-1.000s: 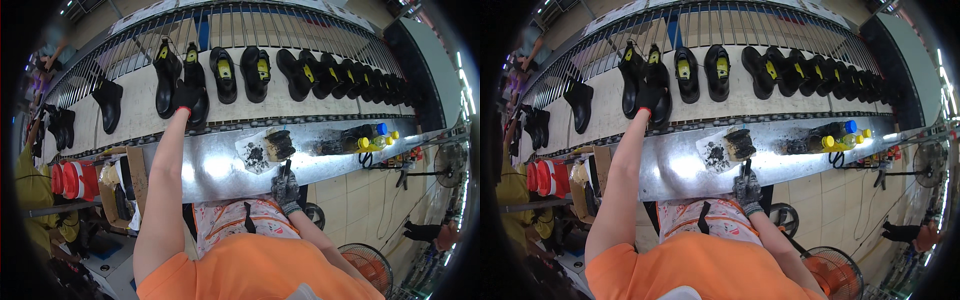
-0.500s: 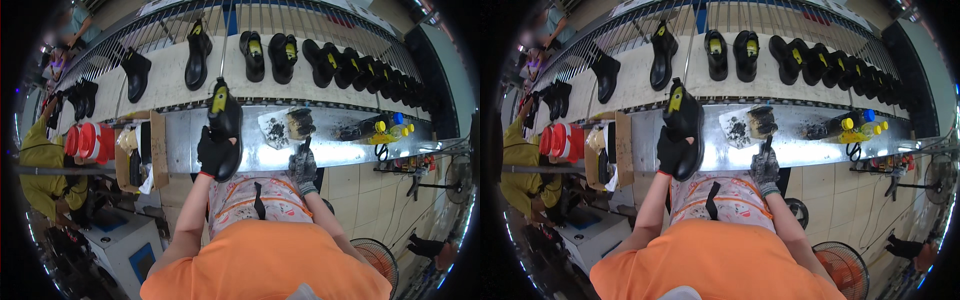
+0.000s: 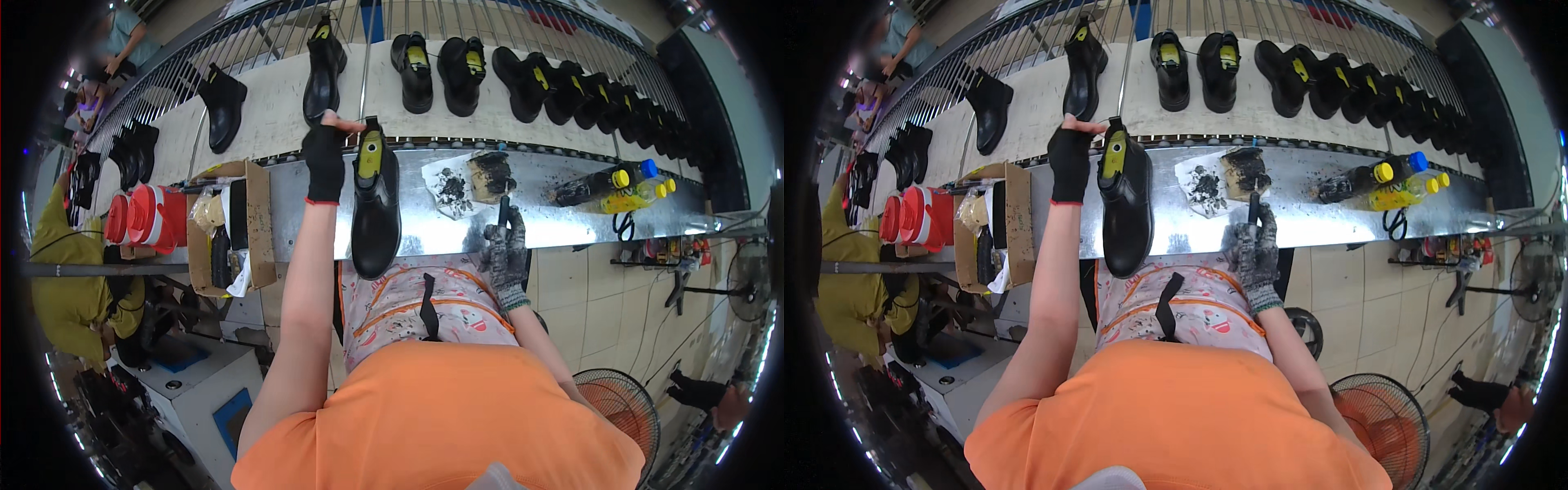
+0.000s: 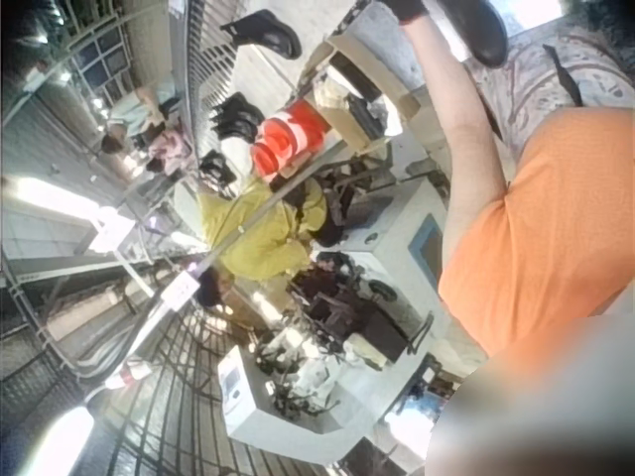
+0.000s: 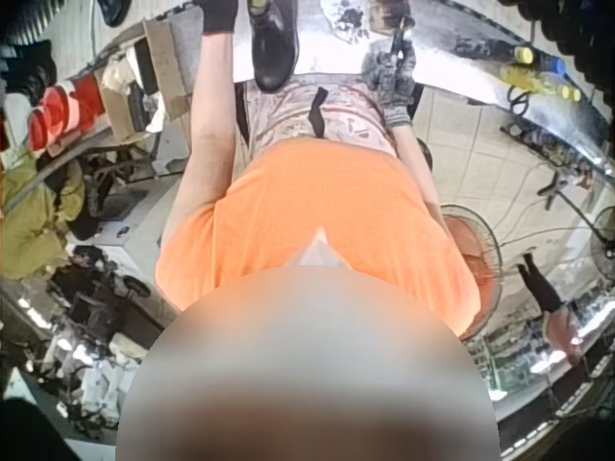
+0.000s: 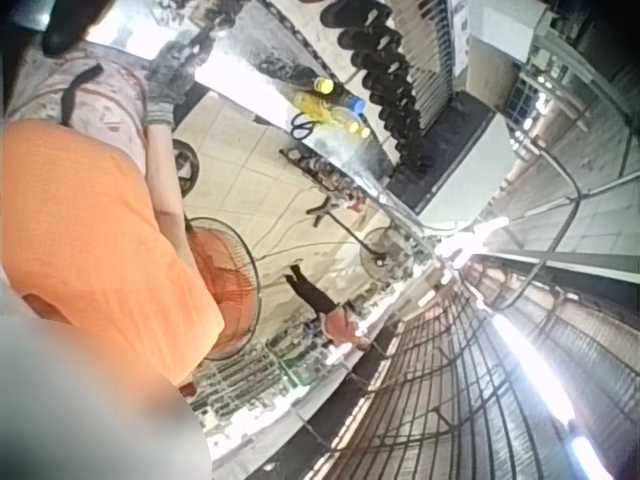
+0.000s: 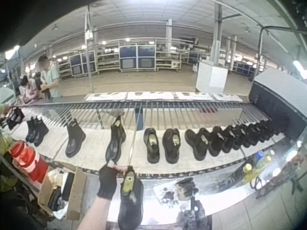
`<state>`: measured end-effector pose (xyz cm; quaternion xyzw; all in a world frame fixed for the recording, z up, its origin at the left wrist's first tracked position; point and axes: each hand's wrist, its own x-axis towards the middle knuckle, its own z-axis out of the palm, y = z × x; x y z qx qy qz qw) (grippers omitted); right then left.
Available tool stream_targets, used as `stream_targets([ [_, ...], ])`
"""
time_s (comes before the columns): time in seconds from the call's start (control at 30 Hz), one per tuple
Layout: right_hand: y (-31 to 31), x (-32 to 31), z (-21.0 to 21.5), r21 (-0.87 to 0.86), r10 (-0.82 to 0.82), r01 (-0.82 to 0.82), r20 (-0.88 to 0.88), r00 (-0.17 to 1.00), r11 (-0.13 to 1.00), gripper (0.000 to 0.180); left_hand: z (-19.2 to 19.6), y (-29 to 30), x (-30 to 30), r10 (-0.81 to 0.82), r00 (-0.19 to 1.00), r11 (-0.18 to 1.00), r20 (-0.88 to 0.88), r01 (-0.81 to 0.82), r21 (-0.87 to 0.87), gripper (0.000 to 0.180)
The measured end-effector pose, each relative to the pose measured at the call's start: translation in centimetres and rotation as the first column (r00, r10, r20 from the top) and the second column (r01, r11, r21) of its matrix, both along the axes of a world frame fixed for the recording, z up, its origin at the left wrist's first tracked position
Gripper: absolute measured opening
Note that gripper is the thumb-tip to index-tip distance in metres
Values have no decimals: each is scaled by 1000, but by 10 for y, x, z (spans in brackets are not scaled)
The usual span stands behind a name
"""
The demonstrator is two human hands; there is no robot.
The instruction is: Polishing and finishing leather boots on a manufacturing line.
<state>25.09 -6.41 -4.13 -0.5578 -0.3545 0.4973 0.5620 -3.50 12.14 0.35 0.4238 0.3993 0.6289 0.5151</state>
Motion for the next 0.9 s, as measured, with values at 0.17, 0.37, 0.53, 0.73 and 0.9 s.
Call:
stream_targets([
  [0.17,-18,25,-46,100,63,-211,759,648,972,58,-26,5,-17,353,935,932,-30,-355,-71,46],
  [0.37,-28,15,-2,-282,-55,89,127,990,955,55,-74,-49,-26,315,501,915,-806,-387,117,46],
  [0.53,-6,-1,13,-103,-72,61,-106,992,993,54,-74,-15,-12,151,864,987,-480,-107,119,55],
  [0.73,-18,-5,12,-264,-25,-2,-98,995,965,51,-58,49,9,-514,857,849,-43,501,-167,74],
  [0.9,-8,-1,12,-170,-75,57,-101,992,984,54,-64,63,12,-599,798,764,69,595,-248,78],
])
